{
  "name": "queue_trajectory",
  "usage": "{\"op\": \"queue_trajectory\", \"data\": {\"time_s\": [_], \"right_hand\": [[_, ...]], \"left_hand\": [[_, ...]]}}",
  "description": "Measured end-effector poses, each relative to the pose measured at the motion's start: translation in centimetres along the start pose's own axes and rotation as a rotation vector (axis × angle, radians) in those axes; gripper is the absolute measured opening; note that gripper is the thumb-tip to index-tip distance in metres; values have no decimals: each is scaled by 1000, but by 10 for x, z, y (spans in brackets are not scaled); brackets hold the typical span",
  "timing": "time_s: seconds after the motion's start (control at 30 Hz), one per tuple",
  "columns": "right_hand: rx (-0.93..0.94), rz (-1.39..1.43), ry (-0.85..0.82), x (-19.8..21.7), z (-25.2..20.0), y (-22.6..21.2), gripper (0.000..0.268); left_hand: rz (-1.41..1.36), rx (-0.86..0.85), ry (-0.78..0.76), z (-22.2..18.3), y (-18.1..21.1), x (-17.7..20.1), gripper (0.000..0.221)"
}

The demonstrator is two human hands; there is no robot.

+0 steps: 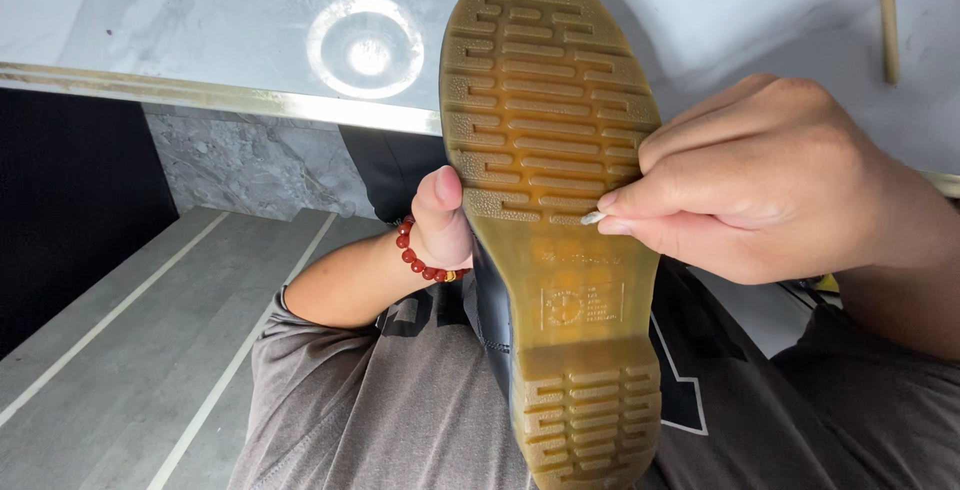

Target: The person applies adhesive into the grooves of a boot sole using a cotton swab and then uses a fine metal tool to smooth the application.

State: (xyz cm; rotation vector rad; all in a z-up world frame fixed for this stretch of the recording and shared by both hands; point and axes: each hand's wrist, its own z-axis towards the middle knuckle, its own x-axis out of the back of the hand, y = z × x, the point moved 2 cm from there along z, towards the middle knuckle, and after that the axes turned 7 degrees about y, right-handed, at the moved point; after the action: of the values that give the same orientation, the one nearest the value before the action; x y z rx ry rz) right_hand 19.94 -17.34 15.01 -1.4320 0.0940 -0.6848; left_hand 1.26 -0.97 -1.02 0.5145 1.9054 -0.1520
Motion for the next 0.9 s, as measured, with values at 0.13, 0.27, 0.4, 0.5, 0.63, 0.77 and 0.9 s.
{"op": "queue_trajectory", "data": {"time_s": [0.13, 0.27, 0.4, 0.5, 0.63, 0.77, 0.9], "right_hand": [[-9, -73, -76, 4, -5, 6, 14], [-65, 3, -26, 7, -13, 8, 10], [-79, 6, -82, 6, -11, 8, 11], [-9, -11, -104, 4, -5, 3, 8], [-16, -16, -111, 3, -2, 3, 9], [-18, 0, -148, 4, -1, 7, 8], [18, 47, -97, 4, 2, 6, 8]], "left_hand": [[-62, 12, -28, 1, -2, 3, 82], [-13, -40, 35, -2, -1, 7, 84], [-41, -10, 18, -2, -2, 13, 82], [-19, -8, 23, -4, -2, 13, 83], [-25, -15, -10, -2, -3, 12, 81], [-71, -9, -40, -1, -4, 10, 78], [-62, -10, -48, -2, -3, 9, 78]]}}
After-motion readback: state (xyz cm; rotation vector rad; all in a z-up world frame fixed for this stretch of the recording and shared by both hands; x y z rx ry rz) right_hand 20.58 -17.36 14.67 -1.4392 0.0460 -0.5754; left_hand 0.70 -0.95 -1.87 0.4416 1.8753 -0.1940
